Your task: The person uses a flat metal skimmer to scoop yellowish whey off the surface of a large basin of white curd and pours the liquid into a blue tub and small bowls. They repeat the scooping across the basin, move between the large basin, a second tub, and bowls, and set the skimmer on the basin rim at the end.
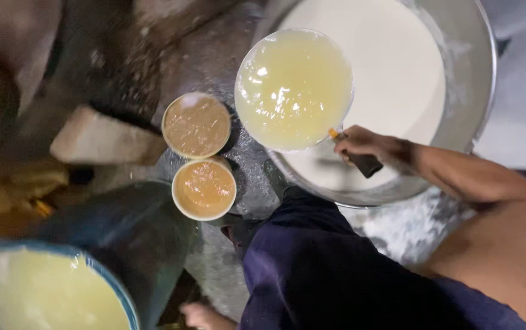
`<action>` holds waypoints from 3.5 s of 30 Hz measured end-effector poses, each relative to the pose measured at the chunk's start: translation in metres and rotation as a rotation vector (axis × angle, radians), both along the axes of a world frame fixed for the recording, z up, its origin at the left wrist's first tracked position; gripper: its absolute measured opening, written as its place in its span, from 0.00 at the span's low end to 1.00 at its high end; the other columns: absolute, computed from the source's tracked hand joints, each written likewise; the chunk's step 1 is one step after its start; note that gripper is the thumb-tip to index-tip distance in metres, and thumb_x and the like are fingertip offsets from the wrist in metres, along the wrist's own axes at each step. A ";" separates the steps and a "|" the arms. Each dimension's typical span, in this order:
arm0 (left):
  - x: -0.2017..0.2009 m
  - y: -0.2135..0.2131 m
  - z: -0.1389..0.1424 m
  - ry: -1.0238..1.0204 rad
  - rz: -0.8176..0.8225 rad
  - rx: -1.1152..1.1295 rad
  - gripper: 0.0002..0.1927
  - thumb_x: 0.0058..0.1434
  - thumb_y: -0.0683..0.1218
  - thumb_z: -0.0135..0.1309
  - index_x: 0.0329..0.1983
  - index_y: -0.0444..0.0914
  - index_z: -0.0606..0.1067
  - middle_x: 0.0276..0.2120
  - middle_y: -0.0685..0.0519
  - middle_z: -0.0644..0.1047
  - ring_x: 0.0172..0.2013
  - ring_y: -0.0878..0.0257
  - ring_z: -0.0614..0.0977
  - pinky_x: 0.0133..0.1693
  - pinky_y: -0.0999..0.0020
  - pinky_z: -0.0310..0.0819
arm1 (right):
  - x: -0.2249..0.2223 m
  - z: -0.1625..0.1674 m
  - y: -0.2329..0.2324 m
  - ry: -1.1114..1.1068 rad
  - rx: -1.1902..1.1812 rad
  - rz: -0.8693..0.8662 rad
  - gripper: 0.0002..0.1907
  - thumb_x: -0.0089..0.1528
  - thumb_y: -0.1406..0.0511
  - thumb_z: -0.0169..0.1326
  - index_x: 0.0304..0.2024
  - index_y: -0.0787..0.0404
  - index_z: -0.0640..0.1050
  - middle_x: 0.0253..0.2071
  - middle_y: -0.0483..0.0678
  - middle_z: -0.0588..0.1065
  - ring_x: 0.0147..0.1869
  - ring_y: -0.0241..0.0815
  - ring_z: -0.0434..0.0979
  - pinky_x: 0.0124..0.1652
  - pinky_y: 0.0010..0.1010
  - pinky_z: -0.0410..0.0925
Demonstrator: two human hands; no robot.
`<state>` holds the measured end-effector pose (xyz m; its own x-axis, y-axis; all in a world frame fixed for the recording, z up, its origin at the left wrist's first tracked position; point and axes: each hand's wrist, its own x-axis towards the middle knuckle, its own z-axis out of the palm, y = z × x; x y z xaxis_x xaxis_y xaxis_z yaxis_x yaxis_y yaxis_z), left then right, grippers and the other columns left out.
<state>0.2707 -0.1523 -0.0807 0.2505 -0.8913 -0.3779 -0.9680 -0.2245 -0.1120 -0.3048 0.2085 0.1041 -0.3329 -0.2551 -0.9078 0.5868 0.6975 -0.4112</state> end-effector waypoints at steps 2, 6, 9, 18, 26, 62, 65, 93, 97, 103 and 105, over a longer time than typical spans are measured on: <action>-0.041 0.043 -0.003 -0.045 -0.071 0.257 0.19 0.64 0.56 0.60 0.39 0.34 0.78 0.23 0.50 0.78 0.22 0.58 0.79 0.25 0.59 0.73 | -0.026 -0.022 0.045 -0.004 -0.010 -0.109 0.07 0.58 0.70 0.55 0.28 0.69 0.73 0.21 0.52 0.72 0.22 0.44 0.74 0.23 0.36 0.68; -0.117 0.087 0.006 0.270 0.366 0.307 0.25 0.63 0.57 0.60 0.30 0.27 0.81 0.21 0.46 0.80 0.21 0.54 0.79 0.24 0.57 0.71 | -0.042 -0.086 0.114 -0.004 -0.058 -0.372 0.06 0.59 0.71 0.55 0.29 0.69 0.73 0.22 0.52 0.72 0.23 0.44 0.73 0.23 0.38 0.67; -0.177 0.093 0.031 0.264 -0.263 0.365 0.22 0.68 0.57 0.54 0.37 0.32 0.82 0.25 0.46 0.81 0.26 0.56 0.82 0.30 0.64 0.70 | -0.054 -0.139 0.146 -0.056 -0.133 -0.580 0.06 0.59 0.72 0.55 0.30 0.68 0.71 0.22 0.52 0.71 0.23 0.45 0.73 0.23 0.39 0.67; -0.318 0.059 0.046 0.985 -0.223 0.480 0.15 0.76 0.42 0.52 0.59 0.27 0.72 0.47 0.45 0.74 0.40 0.58 0.76 0.38 0.64 0.74 | -0.079 -0.255 0.145 -0.026 -0.297 -0.939 0.05 0.59 0.74 0.55 0.30 0.69 0.72 0.21 0.51 0.71 0.21 0.44 0.73 0.22 0.38 0.68; -0.370 0.082 0.039 0.610 -0.731 0.555 0.20 0.69 0.42 0.50 0.62 0.29 0.73 0.56 0.44 0.78 0.56 0.56 0.78 0.59 0.63 0.69 | -0.117 -0.275 0.114 -0.004 -0.290 -1.182 0.11 0.59 0.75 0.55 0.41 0.67 0.68 0.24 0.51 0.71 0.21 0.42 0.74 0.19 0.40 0.69; -0.307 0.076 0.019 0.980 -0.677 0.864 0.14 0.71 0.44 0.50 0.55 0.32 0.75 0.41 0.53 0.79 0.39 0.65 0.78 0.41 0.73 0.72 | 0.065 -0.212 0.296 1.421 0.847 -1.031 0.13 0.70 0.65 0.52 0.51 0.67 0.66 0.44 0.60 0.74 0.44 0.57 0.76 0.42 0.47 0.70; -0.272 0.070 0.020 0.940 -0.793 0.677 0.15 0.69 0.44 0.48 0.55 0.34 0.75 0.40 0.56 0.80 0.39 0.68 0.77 0.41 0.75 0.71 | 0.065 -0.178 0.316 1.606 0.912 -0.935 0.18 0.72 0.64 0.51 0.59 0.68 0.65 0.50 0.63 0.75 0.51 0.63 0.77 0.48 0.50 0.70; 0.200 -0.101 0.011 1.389 1.042 -1.062 0.28 0.82 0.55 0.41 0.74 0.31 0.59 0.57 0.45 0.72 0.55 0.56 0.75 0.60 0.59 0.71 | 0.427 -0.036 -0.627 0.345 -0.798 0.560 0.07 0.67 0.71 0.54 0.45 0.63 0.69 0.24 0.46 0.69 0.21 0.38 0.70 0.21 0.31 0.68; 0.197 -0.145 0.038 1.061 1.083 -0.826 0.26 0.74 0.48 0.44 0.69 0.29 0.59 0.50 0.41 0.75 0.46 0.51 0.78 0.50 0.58 0.72 | 0.493 -0.088 -0.707 0.836 -0.692 0.621 0.16 0.62 0.70 0.56 0.52 0.62 0.71 0.33 0.50 0.75 0.27 0.43 0.78 0.28 0.37 0.72; 0.184 -0.164 0.078 0.922 1.066 -0.925 0.22 0.75 0.44 0.46 0.67 0.26 0.62 0.51 0.37 0.76 0.49 0.48 0.80 0.52 0.55 0.74 | 0.542 -0.153 -0.745 1.232 -0.647 0.868 0.16 0.59 0.70 0.62 0.49 0.67 0.74 0.38 0.56 0.81 0.38 0.52 0.82 0.38 0.44 0.74; 0.184 -0.163 0.081 0.848 1.067 -0.879 0.22 0.75 0.43 0.46 0.67 0.26 0.62 0.50 0.36 0.76 0.47 0.47 0.80 0.52 0.55 0.74 | 0.561 -0.166 -0.740 0.819 -0.471 0.841 0.15 0.58 0.72 0.59 0.47 0.67 0.73 0.32 0.55 0.77 0.28 0.50 0.77 0.28 0.45 0.70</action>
